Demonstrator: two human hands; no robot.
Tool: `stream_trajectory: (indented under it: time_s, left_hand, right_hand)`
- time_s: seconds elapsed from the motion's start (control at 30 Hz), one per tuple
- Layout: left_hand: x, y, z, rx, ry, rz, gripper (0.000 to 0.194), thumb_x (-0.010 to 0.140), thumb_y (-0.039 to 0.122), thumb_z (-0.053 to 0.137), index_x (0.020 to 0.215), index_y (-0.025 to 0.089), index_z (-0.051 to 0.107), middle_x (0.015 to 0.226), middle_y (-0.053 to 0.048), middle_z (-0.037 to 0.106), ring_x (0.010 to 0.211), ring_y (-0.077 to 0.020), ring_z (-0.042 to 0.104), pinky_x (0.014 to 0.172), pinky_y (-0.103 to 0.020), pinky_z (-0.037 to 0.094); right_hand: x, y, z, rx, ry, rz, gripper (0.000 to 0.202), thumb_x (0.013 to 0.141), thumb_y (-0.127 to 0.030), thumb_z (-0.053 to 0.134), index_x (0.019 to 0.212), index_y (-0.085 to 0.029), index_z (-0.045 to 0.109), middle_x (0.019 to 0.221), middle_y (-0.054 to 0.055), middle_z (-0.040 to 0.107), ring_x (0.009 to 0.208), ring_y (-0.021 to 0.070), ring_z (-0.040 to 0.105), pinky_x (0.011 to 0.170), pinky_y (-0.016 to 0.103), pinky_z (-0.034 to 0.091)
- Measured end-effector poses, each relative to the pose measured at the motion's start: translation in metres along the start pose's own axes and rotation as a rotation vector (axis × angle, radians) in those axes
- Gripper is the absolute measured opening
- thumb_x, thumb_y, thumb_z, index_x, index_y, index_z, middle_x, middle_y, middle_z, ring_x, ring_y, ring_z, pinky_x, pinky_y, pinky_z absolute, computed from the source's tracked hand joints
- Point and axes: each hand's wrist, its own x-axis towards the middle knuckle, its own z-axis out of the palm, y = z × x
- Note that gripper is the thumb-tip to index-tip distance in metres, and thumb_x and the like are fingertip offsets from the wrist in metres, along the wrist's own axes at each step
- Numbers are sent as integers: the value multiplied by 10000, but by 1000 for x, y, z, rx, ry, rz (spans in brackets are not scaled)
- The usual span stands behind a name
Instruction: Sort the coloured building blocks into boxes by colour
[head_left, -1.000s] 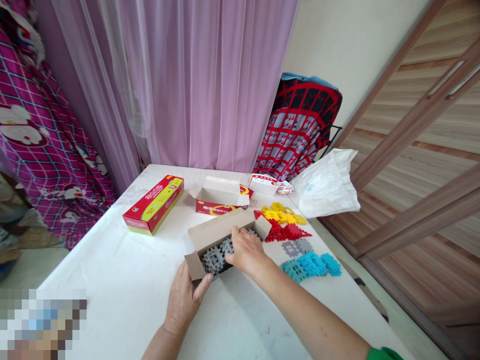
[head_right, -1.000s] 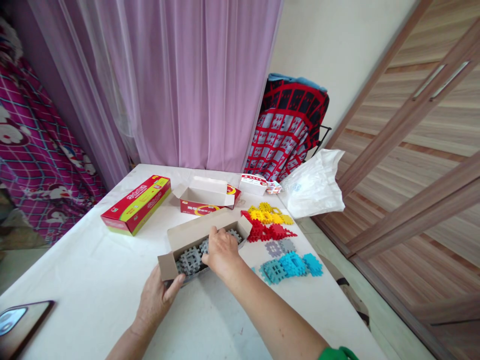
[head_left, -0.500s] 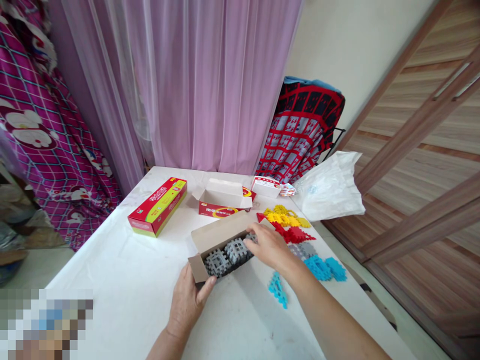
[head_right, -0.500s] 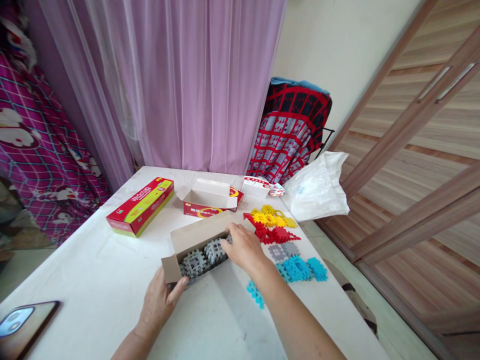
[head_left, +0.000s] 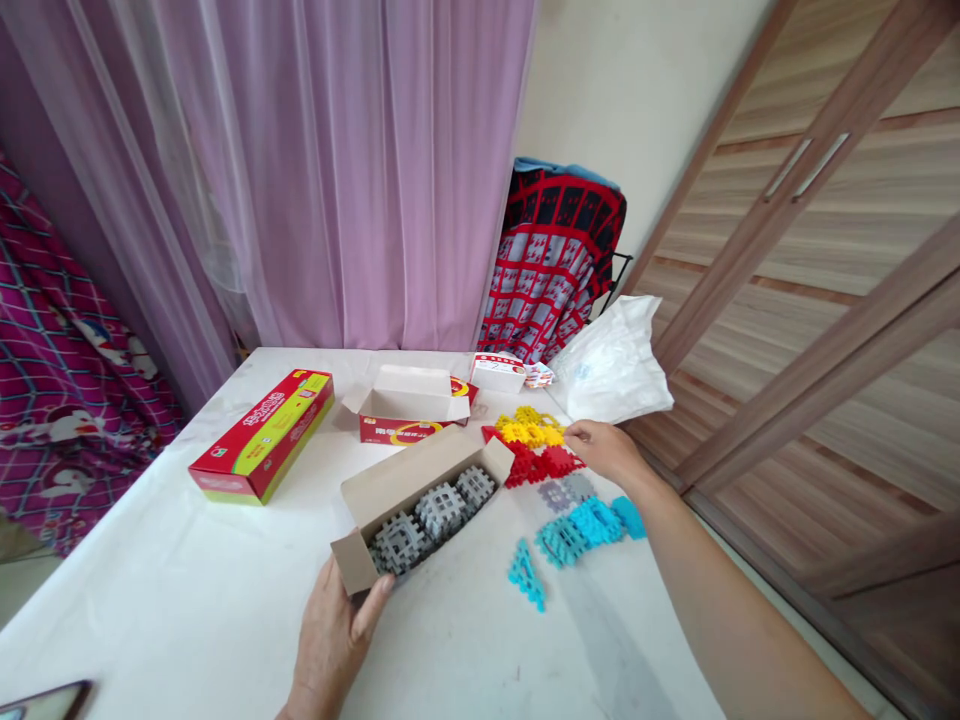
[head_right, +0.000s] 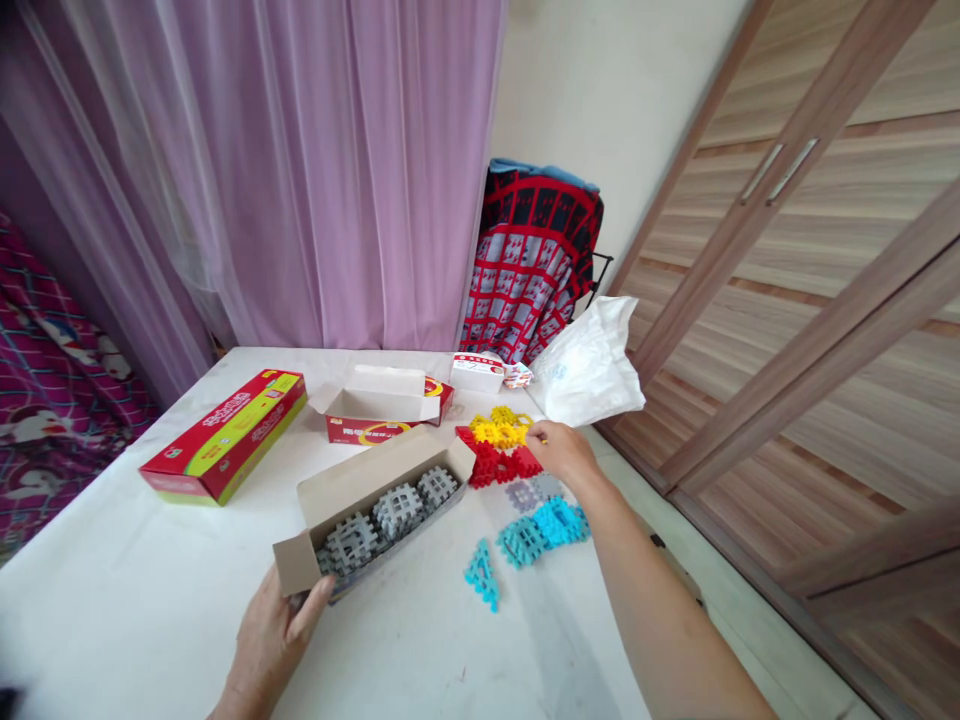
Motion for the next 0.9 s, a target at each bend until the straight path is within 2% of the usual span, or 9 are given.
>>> stream_trajectory:
  time_s: [0.17, 0.33, 0.47, 0.6, 0.77, 0.9]
  left_hand:
    - [0, -4, 1, 36, 34, 25, 420, 822, 579, 483, 1016, 219, 580, 914, -82, 698, 855, -283, 675, 704, -385, 552]
    - [1, -4, 0, 43, 31, 16, 409, 810, 598, 484, 998, 248, 582, 868, -57, 694, 815, -280, 674, 679, -384, 551]
    - [3, -1, -2, 37, 30, 18, 396, 808, 605, 479, 979, 261, 574, 811, -41, 677, 818, -282, 672, 678, -383, 553]
    - [4, 0, -3, 48, 29, 21, 406, 810, 622, 463, 936, 252, 573, 767, -43, 663, 790, -281, 671, 650, -376, 551]
    - [2, 0, -3, 50, 30, 8, 420, 812, 608, 479, 962, 235, 600, 859, -60, 700, 768, -265, 672, 640, -367, 549]
    - [2, 1, -3, 44, 27, 22, 405, 816, 586, 486, 983, 238, 608, 867, -56, 697, 783, -264, 672, 661, -368, 550]
  right_hand:
    - [23, 53, 19, -79, -97, 148, 283, 790, -273, 586, 1034, -199, 710, 1122, 79, 696, 1024, 236, 635, 796, 284, 451]
    - [24, 78, 58, -71, -219, 220, 437, 721, -348, 695, 1103, -138, 665, 1138, 138, 685, 1002, 254, 649, 784, 303, 480]
    - [25, 77, 77, -57, -274, 254, 674, 649, -475, 746, 1202, -125, 589, 1165, 164, 670, 1025, 272, 649, 777, 319, 494]
    - [30, 65, 80, -66, -299, 271, 819, 590, -533, 769, 1259, -118, 543, 1211, 193, 644, 1077, 302, 629, 838, 358, 488]
    - [34, 55, 79, -89, -334, 270, 795, 599, -496, 762, 1246, -78, 563, 1204, 222, 641, 1081, 326, 626, 836, 369, 490]
    - [33, 54, 78, -96, -355, 241, 671, 617, -427, 748, 1195, -112, 621, 1174, 187, 667, 1062, 312, 636, 819, 352, 491]
